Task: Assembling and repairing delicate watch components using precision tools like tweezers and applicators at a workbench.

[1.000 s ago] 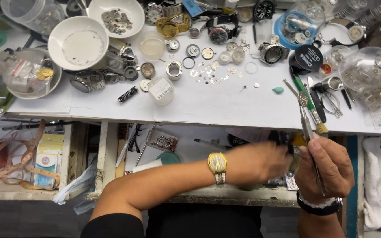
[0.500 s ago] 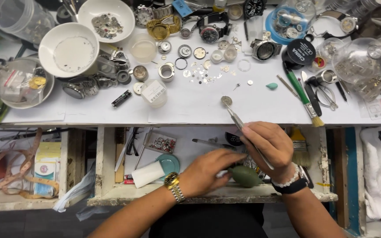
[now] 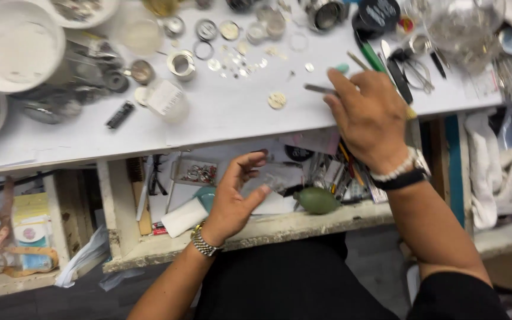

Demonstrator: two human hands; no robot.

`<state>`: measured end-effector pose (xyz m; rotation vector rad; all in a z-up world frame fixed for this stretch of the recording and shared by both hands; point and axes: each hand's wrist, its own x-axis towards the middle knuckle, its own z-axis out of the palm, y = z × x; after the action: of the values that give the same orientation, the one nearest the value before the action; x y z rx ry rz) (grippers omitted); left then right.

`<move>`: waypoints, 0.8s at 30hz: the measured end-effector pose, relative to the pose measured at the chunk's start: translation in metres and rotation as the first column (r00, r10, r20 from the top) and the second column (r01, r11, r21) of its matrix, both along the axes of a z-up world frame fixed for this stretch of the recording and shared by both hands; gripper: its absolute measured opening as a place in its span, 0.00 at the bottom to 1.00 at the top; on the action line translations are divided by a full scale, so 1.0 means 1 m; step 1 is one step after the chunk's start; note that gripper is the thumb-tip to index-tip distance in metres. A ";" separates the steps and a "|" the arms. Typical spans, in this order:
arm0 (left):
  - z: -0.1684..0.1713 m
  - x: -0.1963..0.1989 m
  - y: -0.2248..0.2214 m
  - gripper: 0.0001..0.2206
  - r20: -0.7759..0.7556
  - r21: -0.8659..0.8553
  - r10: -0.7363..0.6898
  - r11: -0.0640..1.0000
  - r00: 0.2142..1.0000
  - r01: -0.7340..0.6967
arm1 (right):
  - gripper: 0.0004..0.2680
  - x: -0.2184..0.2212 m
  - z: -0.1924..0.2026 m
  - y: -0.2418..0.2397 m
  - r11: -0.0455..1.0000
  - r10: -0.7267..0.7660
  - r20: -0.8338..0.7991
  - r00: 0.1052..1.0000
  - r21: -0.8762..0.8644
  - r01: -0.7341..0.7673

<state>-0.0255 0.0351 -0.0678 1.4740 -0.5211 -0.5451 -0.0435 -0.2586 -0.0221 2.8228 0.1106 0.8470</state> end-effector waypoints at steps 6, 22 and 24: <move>-0.018 -0.010 0.007 0.10 -0.086 0.050 0.066 0.997 0.994 -0.062 | 0.06 -0.017 0.003 0.019 0.943 0.193 0.368 0.909 0.187 -0.276; -0.056 0.015 -0.042 0.13 0.430 0.634 -0.527 0.754 0.733 0.171 | 0.06 -0.196 -0.052 -0.050 0.825 -0.329 0.156 0.931 0.527 0.203; -0.051 0.014 -0.040 0.13 0.461 0.580 -0.480 0.800 0.747 0.156 | 0.15 -0.231 -0.060 -0.111 0.630 -0.720 -0.023 0.694 0.398 0.667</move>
<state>-0.0114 -0.0046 -0.1193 2.1000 -1.2337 -0.5145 -0.2748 -0.3692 -0.0825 2.7063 -1.2275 0.9120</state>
